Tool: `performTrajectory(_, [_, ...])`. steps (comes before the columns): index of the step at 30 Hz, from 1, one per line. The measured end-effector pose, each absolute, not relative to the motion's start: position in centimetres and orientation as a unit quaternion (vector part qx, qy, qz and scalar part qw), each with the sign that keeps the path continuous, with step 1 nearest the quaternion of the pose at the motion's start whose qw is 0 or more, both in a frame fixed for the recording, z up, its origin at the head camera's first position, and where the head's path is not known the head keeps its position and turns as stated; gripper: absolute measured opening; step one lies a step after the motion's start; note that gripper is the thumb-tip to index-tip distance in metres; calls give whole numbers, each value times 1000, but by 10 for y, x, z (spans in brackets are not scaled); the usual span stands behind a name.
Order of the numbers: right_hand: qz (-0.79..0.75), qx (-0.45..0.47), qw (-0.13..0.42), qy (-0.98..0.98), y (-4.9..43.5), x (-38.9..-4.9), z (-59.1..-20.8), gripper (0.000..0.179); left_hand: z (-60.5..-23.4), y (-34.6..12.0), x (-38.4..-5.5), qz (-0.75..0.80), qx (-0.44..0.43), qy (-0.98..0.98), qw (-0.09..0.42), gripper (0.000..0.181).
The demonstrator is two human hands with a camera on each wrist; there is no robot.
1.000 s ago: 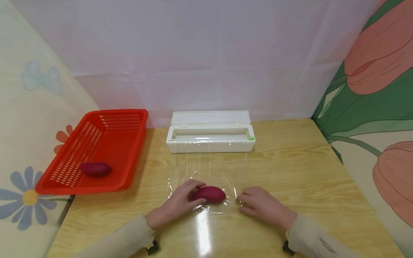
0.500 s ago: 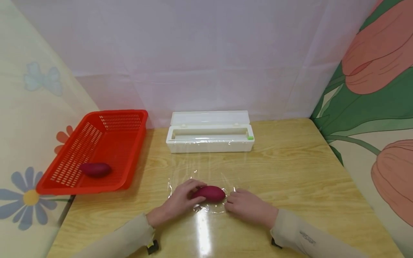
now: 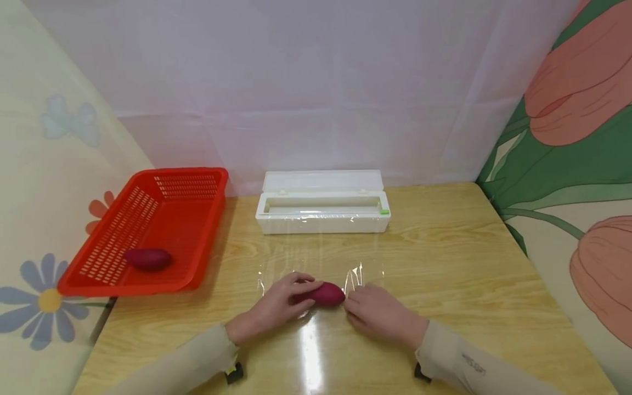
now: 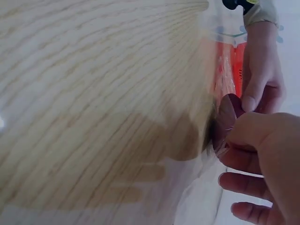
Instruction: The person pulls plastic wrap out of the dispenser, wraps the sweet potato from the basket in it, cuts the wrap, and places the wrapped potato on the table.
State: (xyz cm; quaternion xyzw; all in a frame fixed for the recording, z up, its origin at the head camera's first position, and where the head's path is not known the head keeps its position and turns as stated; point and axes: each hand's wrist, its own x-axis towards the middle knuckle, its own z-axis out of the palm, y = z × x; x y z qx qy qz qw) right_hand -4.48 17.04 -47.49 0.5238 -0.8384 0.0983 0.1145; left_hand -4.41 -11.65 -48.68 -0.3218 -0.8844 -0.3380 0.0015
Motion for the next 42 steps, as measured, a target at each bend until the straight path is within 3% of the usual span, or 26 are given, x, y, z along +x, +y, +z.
performTrajectory(7, [168,507,135,-834,170,-52,-469,12,-483,-111,-45,-268,-347,-898,4,78])
performTrajectory(10, [175,500,131,-838,170,-51,-469,13,-484,-110,-44,-241,-356,-903,17,84])
performTrajectory(20, [187,478,109,-851,171,-49,-473,16,-493,-117,-44,-267,-360,-893,43,59])
performTrajectory(42, [192,450,75,-869,176,-58,-470,13,-496,-125,-58,-323,-385,-864,11,44])
